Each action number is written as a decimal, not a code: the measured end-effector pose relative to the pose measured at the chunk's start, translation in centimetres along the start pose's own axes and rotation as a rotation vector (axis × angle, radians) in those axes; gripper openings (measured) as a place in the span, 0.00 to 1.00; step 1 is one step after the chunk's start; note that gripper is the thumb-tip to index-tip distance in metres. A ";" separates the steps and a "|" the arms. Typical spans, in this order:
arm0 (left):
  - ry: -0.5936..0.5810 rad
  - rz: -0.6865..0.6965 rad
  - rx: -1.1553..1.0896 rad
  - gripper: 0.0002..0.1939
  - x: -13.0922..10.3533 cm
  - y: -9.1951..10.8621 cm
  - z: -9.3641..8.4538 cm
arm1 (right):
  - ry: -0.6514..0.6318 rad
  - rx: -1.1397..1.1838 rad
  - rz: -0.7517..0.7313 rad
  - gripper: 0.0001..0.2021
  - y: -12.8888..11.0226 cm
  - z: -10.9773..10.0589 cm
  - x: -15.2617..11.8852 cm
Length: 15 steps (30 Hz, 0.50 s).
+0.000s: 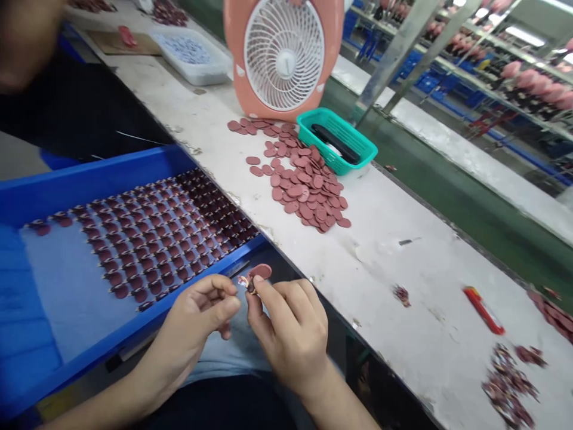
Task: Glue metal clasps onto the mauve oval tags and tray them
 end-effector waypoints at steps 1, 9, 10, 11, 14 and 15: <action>0.002 0.025 0.017 0.20 0.0 0.3 -0.1 | 0.003 -0.016 -0.043 0.15 -0.4 0.6 -0.1; 0.062 0.088 0.024 0.13 0.2 1.2 -2.1 | -0.042 0.083 -0.101 0.14 -1.0 4.7 -0.2; 0.073 0.092 0.031 0.12 0.3 1.2 -2.4 | -0.052 0.086 -0.101 0.13 -1.1 5.1 0.0; 0.084 0.093 0.039 0.12 0.4 1.2 -2.7 | -0.063 0.085 -0.105 0.13 -1.3 5.4 0.2; 0.157 0.072 0.070 0.12 0.5 1.2 -4.9 | -0.100 0.074 -0.159 0.13 -2.3 5.5 0.5; 0.204 0.065 0.098 0.12 0.4 1.2 -6.3 | -0.103 0.069 -0.199 0.13 -2.8 5.2 0.5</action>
Point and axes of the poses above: each hand's wrist, its own x-axis towards the middle knuckle, its own z-axis out of the palm, y = z × x, the point moved 8 cm from there along x, towards the middle knuckle, and after that the axes turned 8 degrees about x, right-handed, at the moved point
